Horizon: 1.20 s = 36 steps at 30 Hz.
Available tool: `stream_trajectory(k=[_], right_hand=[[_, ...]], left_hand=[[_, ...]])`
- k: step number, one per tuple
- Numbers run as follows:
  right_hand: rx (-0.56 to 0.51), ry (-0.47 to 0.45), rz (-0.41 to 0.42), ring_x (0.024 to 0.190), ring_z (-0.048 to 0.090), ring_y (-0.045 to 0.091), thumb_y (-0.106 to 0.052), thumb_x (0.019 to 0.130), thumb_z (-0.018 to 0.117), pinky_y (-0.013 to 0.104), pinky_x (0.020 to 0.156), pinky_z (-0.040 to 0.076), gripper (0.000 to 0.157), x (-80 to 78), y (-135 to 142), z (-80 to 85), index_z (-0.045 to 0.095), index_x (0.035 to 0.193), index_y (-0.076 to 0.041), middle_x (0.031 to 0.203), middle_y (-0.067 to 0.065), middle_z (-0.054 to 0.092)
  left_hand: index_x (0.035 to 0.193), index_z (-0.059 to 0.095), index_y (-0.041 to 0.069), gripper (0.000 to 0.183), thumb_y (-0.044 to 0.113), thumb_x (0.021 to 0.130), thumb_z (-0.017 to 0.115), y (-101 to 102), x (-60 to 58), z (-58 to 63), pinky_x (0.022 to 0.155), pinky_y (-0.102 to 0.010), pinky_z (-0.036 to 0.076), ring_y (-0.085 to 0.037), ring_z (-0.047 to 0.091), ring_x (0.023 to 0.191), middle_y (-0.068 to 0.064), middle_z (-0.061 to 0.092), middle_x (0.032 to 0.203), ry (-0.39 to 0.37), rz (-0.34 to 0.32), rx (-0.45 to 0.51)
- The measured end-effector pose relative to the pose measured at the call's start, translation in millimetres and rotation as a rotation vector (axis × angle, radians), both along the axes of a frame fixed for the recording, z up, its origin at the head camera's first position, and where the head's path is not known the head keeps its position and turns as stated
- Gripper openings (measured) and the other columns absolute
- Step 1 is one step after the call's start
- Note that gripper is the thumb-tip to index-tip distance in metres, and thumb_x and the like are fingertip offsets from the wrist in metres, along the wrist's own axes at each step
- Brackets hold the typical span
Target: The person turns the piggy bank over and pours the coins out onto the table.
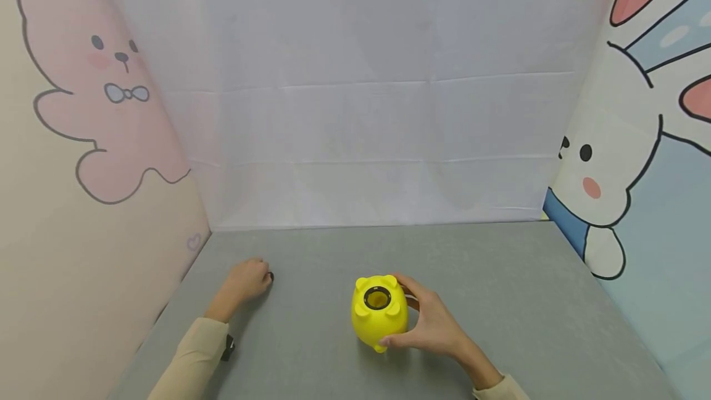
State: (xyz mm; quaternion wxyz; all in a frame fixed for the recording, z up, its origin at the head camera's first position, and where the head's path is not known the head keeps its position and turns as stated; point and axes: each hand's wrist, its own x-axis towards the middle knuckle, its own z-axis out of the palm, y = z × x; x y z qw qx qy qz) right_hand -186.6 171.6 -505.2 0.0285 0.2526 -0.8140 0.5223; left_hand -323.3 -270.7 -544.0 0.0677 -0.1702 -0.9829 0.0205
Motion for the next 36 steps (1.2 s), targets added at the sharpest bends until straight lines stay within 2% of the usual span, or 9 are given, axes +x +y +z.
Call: stream_trajectory(k=[6, 14, 18, 23, 25, 28, 31, 33, 36], right_hand=[[-0.005, -0.001, 0.002, 0.128, 0.059, 0.002, -0.029, 0.07, 0.099, 0.016, 0.106, 0.052, 0.102, -1.1, 0, 1.4, 0.047, 0.154, -0.004, 0.148, 0.01, 0.061], [-0.015, -0.006, 0.008, 0.129, 0.058, 0.001, -0.028, 0.071, 0.099, 0.016, 0.106, 0.052, 0.1, -2.2, 0, 2.7, 0.047, 0.154, -0.008, 0.148, 0.01, 0.061], [-0.01, -0.008, 0.007, 0.129, 0.058, 0.003, -0.028, 0.071, 0.099, 0.016, 0.107, 0.051, 0.1, -2.7, 0, 3.5, 0.047, 0.154, -0.006, 0.148, 0.009, 0.061], [-0.008, -0.009, 0.002, 0.129, 0.059, 0.004, -0.028, 0.071, 0.099, 0.016, 0.106, 0.051, 0.1, -3.3, 0, 4.9, 0.047, 0.154, -0.006, 0.148, 0.009, 0.061], [-0.006, -0.01, 0.001, 0.13, 0.059, 0.006, -0.029, 0.072, 0.099, 0.016, 0.106, 0.051, 0.1, -3.7, 0, 5.6, 0.047, 0.154, -0.007, 0.148, 0.009, 0.061], [-0.004, -0.009, 0.001, 0.13, 0.06, 0.01, -0.029, 0.072, 0.098, 0.017, 0.106, 0.052, 0.1, -4.3, 0, 6.6, 0.047, 0.155, -0.006, 0.149, 0.009, 0.061], [-0.003, -0.003, -0.004, 0.13, 0.06, 0.008, -0.029, 0.072, 0.098, 0.017, 0.106, 0.052, 0.1, -5.3, 0, 7.1, 0.047, 0.155, -0.007, 0.149, 0.009, 0.061], [-0.005, 0.006, -0.008, 0.129, 0.059, 0.005, -0.029, 0.072, 0.099, 0.017, 0.106, 0.052, 0.1, -6.2, 0, 7.5, 0.047, 0.155, -0.008, 0.148, 0.009, 0.061], [-0.012, 0.022, -0.012, 0.128, 0.058, 0.002, -0.028, 0.071, 0.099, 0.017, 0.107, 0.052, 0.101, -7.6, 1, 8.5, 0.047, 0.155, -0.009, 0.148, 0.009, 0.061]], left_hand=[[0.075, 0.064, 0.005, 0.022, 0.012, 0.095, 0.067, -1, -2.1, 1.1, 0.057, -0.042, 0.051, -0.021, 0.053, 0.064, -0.008, 0.062, 0.075, -0.033, 0.006, 0.006], [0.072, 0.06, 0.007, 0.027, 0.012, 0.097, 0.067, 2, -4.8, 7.9, 0.056, -0.038, 0.047, -0.017, 0.048, 0.064, -0.006, 0.059, 0.075, -0.077, 0.039, 0.031], [0.069, 0.055, 0.011, 0.031, 0.011, 0.099, 0.066, 11, -4.4, 20.5, 0.056, -0.035, 0.043, -0.016, 0.045, 0.064, -0.003, 0.056, 0.074, -0.071, 0.039, 0.06], [0.08, 0.067, 0.013, 0.02, 0.018, 0.098, 0.072, 31, 3.7, 44.1, 0.06, -0.032, 0.049, -0.012, 0.053, 0.067, 0.0, 0.065, 0.08, -0.072, -0.014, 0.105], [0.084, 0.07, 0.014, 0.017, 0.023, 0.097, 0.076, 39, 7.9, 53.0, 0.061, -0.03, 0.05, -0.009, 0.054, 0.068, 0.003, 0.066, 0.082, -0.085, -0.038, 0.149], [0.082, 0.067, 0.018, 0.022, 0.033, 0.095, 0.08, 51, 14.1, 65.1, 0.063, -0.027, 0.048, -0.007, 0.053, 0.069, 0.007, 0.064, 0.08, -0.104, -0.082, 0.247], [0.085, 0.066, 0.022, 0.027, 0.042, 0.09, 0.083, 63, 21.7, 75.0, 0.066, -0.024, 0.048, -0.007, 0.056, 0.073, 0.008, 0.065, 0.081, -0.11, -0.163, 0.372], [0.093, 0.068, 0.023, 0.029, 0.046, 0.088, 0.085, 72, 28.4, 82.2, 0.07, -0.022, 0.052, -0.009, 0.061, 0.08, 0.007, 0.068, 0.09, -0.125, -0.223, 0.463], [0.117, 0.068, 0.02, 0.043, 0.045, 0.087, 0.086, 86, 40.0, 89.9, 0.077, -0.023, 0.06, -0.016, 0.067, 0.098, 0.0, 0.07, 0.115, -0.184, -0.312, 0.611]])
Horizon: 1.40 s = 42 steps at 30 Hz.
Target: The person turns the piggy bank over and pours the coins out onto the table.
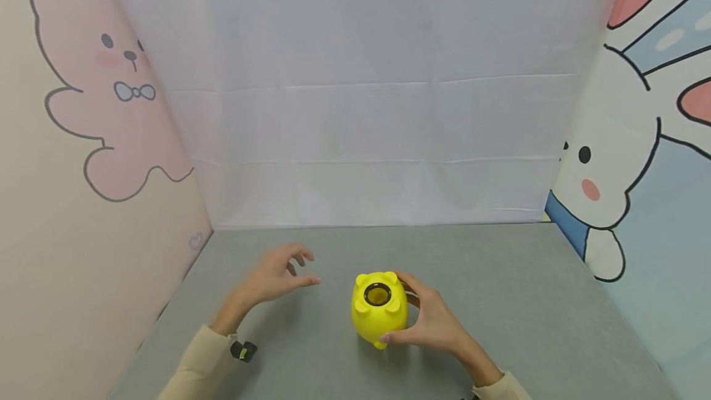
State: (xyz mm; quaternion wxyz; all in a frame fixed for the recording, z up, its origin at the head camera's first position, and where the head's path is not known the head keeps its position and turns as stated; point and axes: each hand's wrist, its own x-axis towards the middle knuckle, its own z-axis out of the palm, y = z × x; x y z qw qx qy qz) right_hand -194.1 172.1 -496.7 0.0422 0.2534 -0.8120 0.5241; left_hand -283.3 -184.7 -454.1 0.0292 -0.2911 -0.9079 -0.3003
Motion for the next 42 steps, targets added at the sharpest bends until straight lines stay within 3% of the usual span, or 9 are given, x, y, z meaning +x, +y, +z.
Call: stream_trajectory(k=[5, 9, 12, 19, 28, 36, 42], right_hand=[[-0.008, 0.006, 0.005, 0.128, 0.058, 0.001, -0.028, 0.07, 0.1, 0.017, 0.107, 0.052, 0.101, -2.8, -3, 1.3, 0.048, 0.154, -0.008, 0.147, 0.009, 0.062], [-0.013, 0.011, 0.01, 0.129, 0.059, 0.003, -0.027, 0.071, 0.099, 0.016, 0.106, 0.051, 0.101, -4.7, -8, 2.4, 0.047, 0.154, -0.006, 0.148, 0.009, 0.061], [-0.019, 0.024, 0.023, 0.129, 0.059, 0.005, -0.027, 0.072, 0.099, 0.016, 0.106, 0.051, 0.101, -7.0, -13, 2.7, 0.046, 0.155, -0.005, 0.149, 0.009, 0.06], [-0.032, 0.046, 0.027, 0.128, 0.06, 0.005, -0.026, 0.072, 0.099, 0.017, 0.106, 0.052, 0.099, -10.0, -15, 1.3, 0.047, 0.155, -0.014, 0.147, 0.006, 0.061], [-0.036, 0.03, 0.008, 0.129, 0.058, 0.002, -0.024, 0.073, 0.098, 0.015, 0.106, 0.051, 0.099, -7.8, -15, 2.6, 0.046, 0.155, -0.009, 0.149, 0.009, 0.06], [-0.027, 0.046, 0.002, 0.132, 0.057, 0.001, -0.024, 0.073, 0.098, 0.016, 0.107, 0.05, 0.101, -7.1, -14, 1.7, 0.044, 0.158, -0.011, 0.151, 0.009, 0.058], [0.037, 0.051, -0.017, 0.133, 0.056, 0.004, -0.029, 0.073, 0.098, 0.032, 0.107, 0.058, 0.102, -9.1, -11, 3.7, 0.044, 0.158, -0.015, 0.153, 0.005, 0.058]], left_hand=[[0.152, 0.049, 0.023, 0.075, 0.04, 0.089, 0.085, 24, 19.2, 0.1, 0.087, -0.027, 0.064, -0.034, 0.068, 0.122, -0.009, 0.052, 0.154, -0.217, -0.12, 0.195], [0.161, 0.037, 0.029, 0.085, 0.042, 0.091, 0.083, 42, 33.3, -7.1, 0.09, -0.026, 0.063, -0.041, 0.067, 0.127, -0.008, 0.041, 0.167, -0.373, -0.193, 0.234], [0.163, 0.034, 0.028, 0.087, 0.041, 0.091, 0.083, 51, 40.9, -13.3, 0.09, -0.024, 0.063, -0.04, 0.067, 0.128, -0.009, 0.039, 0.169, -0.432, -0.235, 0.256], [0.163, 0.033, 0.032, 0.088, 0.042, 0.091, 0.083, 65, 49.4, -25.3, 0.082, -0.022, 0.063, -0.028, 0.073, 0.12, -0.007, 0.044, 0.165, -0.43, -0.233, 0.284], [0.161, 0.033, 0.036, 0.092, 0.041, 0.087, 0.087, 80, 52.4, -30.2, 0.083, -0.024, 0.064, -0.037, 0.061, 0.135, -0.002, 0.046, 0.161, -0.476, -0.197, 0.369], [0.157, 0.04, 0.034, 0.085, 0.049, 0.087, 0.085, 91, 52.8, -26.5, 0.087, -0.027, 0.064, -0.036, 0.061, 0.133, 0.0, 0.051, 0.158, -0.433, -0.152, 0.384], [0.156, 0.044, 0.032, 0.084, 0.05, 0.085, 0.086, 93, 51.9, -28.2, 0.086, -0.027, 0.064, -0.034, 0.06, 0.131, -0.001, 0.052, 0.156, -0.404, -0.143, 0.419]])
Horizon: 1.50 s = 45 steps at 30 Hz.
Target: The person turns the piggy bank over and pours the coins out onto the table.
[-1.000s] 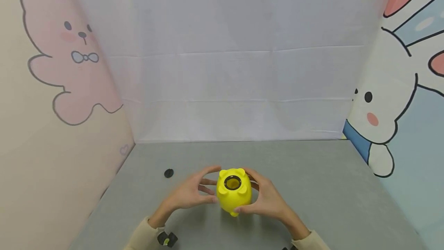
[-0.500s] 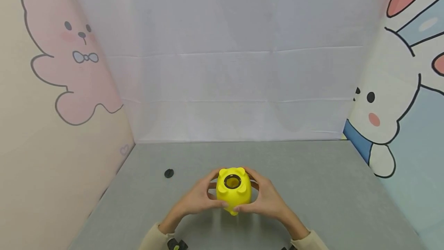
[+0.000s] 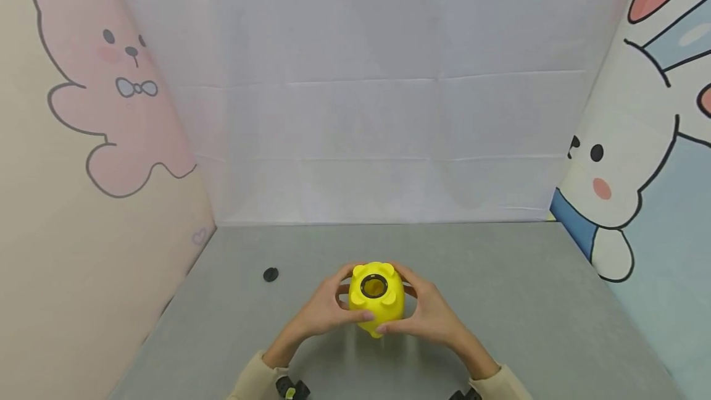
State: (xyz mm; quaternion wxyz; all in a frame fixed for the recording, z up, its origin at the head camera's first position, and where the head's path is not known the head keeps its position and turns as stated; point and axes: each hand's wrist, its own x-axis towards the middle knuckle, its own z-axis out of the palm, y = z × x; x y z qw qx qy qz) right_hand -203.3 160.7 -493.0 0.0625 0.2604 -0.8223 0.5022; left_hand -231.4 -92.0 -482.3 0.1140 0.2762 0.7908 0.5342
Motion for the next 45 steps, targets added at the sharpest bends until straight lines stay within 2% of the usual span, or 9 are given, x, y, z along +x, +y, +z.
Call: stream_trajectory(k=[8, 12, 15, 22, 30, 33, 37, 41, 45], right_hand=[[-0.014, -0.082, 0.031, 0.132, 0.054, 0.011, -0.019, 0.091, 0.084, 0.04, 0.099, 0.061, 0.082, 1.0, 12, 6.1, 0.041, 0.16, -0.011, 0.155, 0.019, 0.05], [-0.076, -0.261, 0.055, 0.118, 0.064, 0.024, -0.021, 0.11, 0.055, 0.041, 0.09, 0.065, 0.057, -0.3, 19, 11.3, 0.035, 0.161, -0.004, 0.142, 0.029, 0.047], [-0.106, -0.394, 0.109, 0.107, 0.071, 0.027, -0.027, 0.115, 0.041, 0.048, 0.086, 0.066, 0.056, -1.4, 22, 14.2, 0.026, 0.165, -0.004, 0.139, 0.036, 0.048], [-0.148, -0.523, 0.237, 0.105, 0.076, 0.024, -0.027, 0.115, 0.043, 0.05, 0.088, 0.066, 0.059, -4.8, 17, 10.2, 0.021, 0.167, -0.009, 0.137, 0.034, 0.061], [-0.184, -0.442, 0.19, 0.1, 0.076, 0.02, -0.022, 0.109, 0.051, 0.034, 0.087, 0.064, 0.06, -6.4, 13, 6.8, 0.029, 0.163, -0.005, 0.13, 0.036, 0.066], [-0.189, -0.408, 0.17, 0.105, 0.076, 0.02, -0.019, 0.108, 0.055, 0.034, 0.087, 0.064, 0.064, -5.5, 14, 5.9, 0.028, 0.164, -0.005, 0.135, 0.036, 0.064], [-0.187, -0.353, 0.158, 0.112, 0.075, 0.022, -0.015, 0.103, 0.064, 0.032, 0.09, 0.064, 0.071, -5.0, 14, 3.7, 0.029, 0.164, -0.006, 0.14, 0.035, 0.062], [-0.203, -0.322, 0.165, 0.113, 0.075, 0.023, -0.011, 0.1, 0.07, 0.032, 0.088, 0.064, 0.074, -4.4, 13, 2.6, 0.033, 0.163, -0.007, 0.139, 0.036, 0.062], [-0.196, -0.303, 0.18, 0.113, 0.075, 0.032, -0.009, 0.098, 0.072, 0.032, 0.086, 0.066, 0.075, -2.9, 12, 2.3, 0.035, 0.162, -0.007, 0.139, 0.036, 0.062]], left_hand=[[0.158, 0.041, 0.028, 0.093, 0.038, 0.081, 0.092, 0, -0.8, 2.5, 0.085, -0.026, 0.064, -0.039, 0.06, 0.132, -0.004, 0.05, 0.158, 0.001, -0.001, 0.02], [0.159, 0.039, 0.028, 0.097, 0.035, 0.08, 0.094, 0, -0.7, 2.9, 0.089, -0.027, 0.064, -0.038, 0.059, 0.136, -0.004, 0.049, 0.159, 0.011, -0.023, 0.051], [0.159, 0.039, 0.029, 0.098, 0.033, 0.079, 0.095, 0, -0.3, 3.9, 0.09, -0.026, 0.063, -0.038, 0.059, 0.137, -0.003, 0.048, 0.16, 0.052, -0.037, 0.068], [0.158, 0.039, 0.034, 0.099, 0.031, 0.077, 0.096, 1, -0.5, 4.4, 0.092, -0.025, 0.062, -0.031, 0.057, 0.14, 0.007, 0.047, 0.161, 0.134, -0.071, 0.073], [0.163, 0.027, 0.042, 0.109, 0.037, 0.078, 0.095, -1, 1.8, 6.9, 0.101, -0.03, 0.059, -0.025, 0.046, 0.148, 0.008, 0.033, 0.169, 0.115, -0.083, -0.007], [0.166, 0.018, 0.04, 0.109, 0.045, 0.083, 0.089, -3, 2.9, 7.5, 0.107, -0.036, 0.058, -0.03, 0.038, 0.155, 0.001, 0.021, 0.175, 0.049, -0.073, -0.009], [0.169, 0.016, 0.027, 0.088, 0.056, 0.101, 0.064, -4, 2.1, 5.1, 0.108, -0.045, 0.058, -0.04, 0.041, 0.153, -0.014, 0.024, 0.173, -0.108, 0.059, 0.042], [0.164, 0.032, 0.008, 0.087, 0.072, 0.104, 0.04, -4, -3.1, 1.8, 0.093, -0.046, 0.065, -0.037, 0.066, 0.124, -0.024, 0.046, 0.157, -0.35, 0.184, 0.162], [0.153, 0.045, -0.004, 0.102, 0.081, 0.097, 0.044, -6, -4.0, -0.1, 0.082, -0.05, 0.067, -0.029, 0.074, 0.1, -0.023, 0.059, 0.141, -0.557, 0.162, 0.232]])
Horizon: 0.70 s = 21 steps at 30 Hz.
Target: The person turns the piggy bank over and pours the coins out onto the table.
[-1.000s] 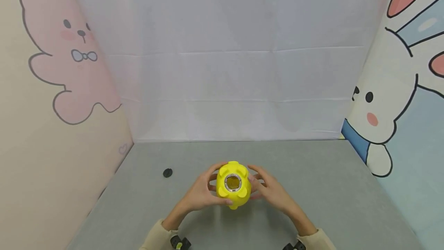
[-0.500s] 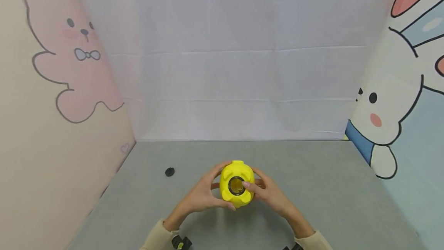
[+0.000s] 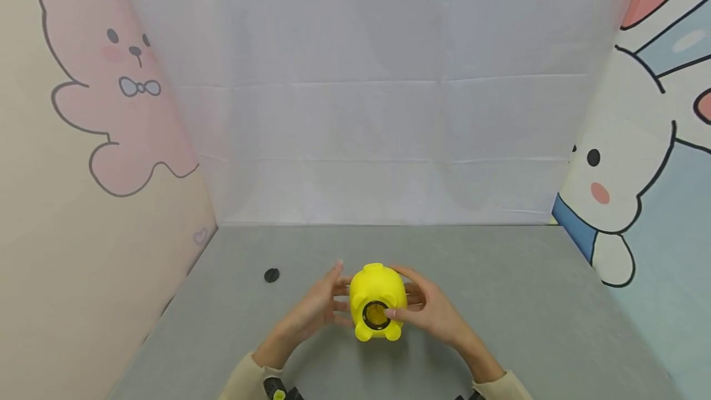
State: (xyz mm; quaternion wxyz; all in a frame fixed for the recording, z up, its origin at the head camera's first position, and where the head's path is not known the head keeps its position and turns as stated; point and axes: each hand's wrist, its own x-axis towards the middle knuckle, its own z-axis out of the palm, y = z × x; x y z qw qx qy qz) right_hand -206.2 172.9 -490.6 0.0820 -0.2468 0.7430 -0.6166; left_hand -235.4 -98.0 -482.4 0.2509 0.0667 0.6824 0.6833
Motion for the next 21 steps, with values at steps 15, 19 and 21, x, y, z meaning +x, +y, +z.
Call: stream_trajectory(k=[15, 19, 21], right_hand=[[0.031, 0.019, -0.008, 0.122, 0.07, 0.021, -0.01, 0.096, 0.075, 0.033, 0.093, 0.065, 0.081, -0.1, 0, -2.7, 0.032, 0.165, -0.015, 0.153, 0.033, 0.052], [0.079, 0.014, 0.026, 0.127, 0.063, 0.042, -0.012, 0.096, 0.077, 0.038, 0.095, 0.064, 0.086, -1.7, 8, 2.3, 0.028, 0.167, -0.013, 0.159, 0.034, 0.039], [0.102, -0.001, 0.027, 0.127, 0.061, 0.048, -0.014, 0.097, 0.076, 0.038, 0.094, 0.064, 0.086, -2.1, 13, 6.3, 0.026, 0.166, -0.01, 0.159, 0.036, 0.037]], left_hand=[[0.138, 0.059, 0.003, 0.08, 0.072, 0.097, 0.056, 10, 0.9, -3.1, 0.067, -0.037, 0.067, -0.025, 0.078, 0.085, -0.018, 0.067, 0.116, -0.111, -0.105, 0.099], [0.135, 0.065, 0.001, 0.072, 0.064, 0.1, 0.058, 11, -1.5, -4.4, 0.064, -0.031, 0.066, -0.022, 0.077, 0.081, -0.016, 0.07, 0.116, -0.072, -0.072, 0.08], [0.134, 0.067, 0.001, 0.069, 0.062, 0.101, 0.059, 11, -2.5, -4.4, 0.065, -0.031, 0.066, -0.022, 0.078, 0.081, -0.016, 0.071, 0.118, -0.056, -0.068, 0.074]])
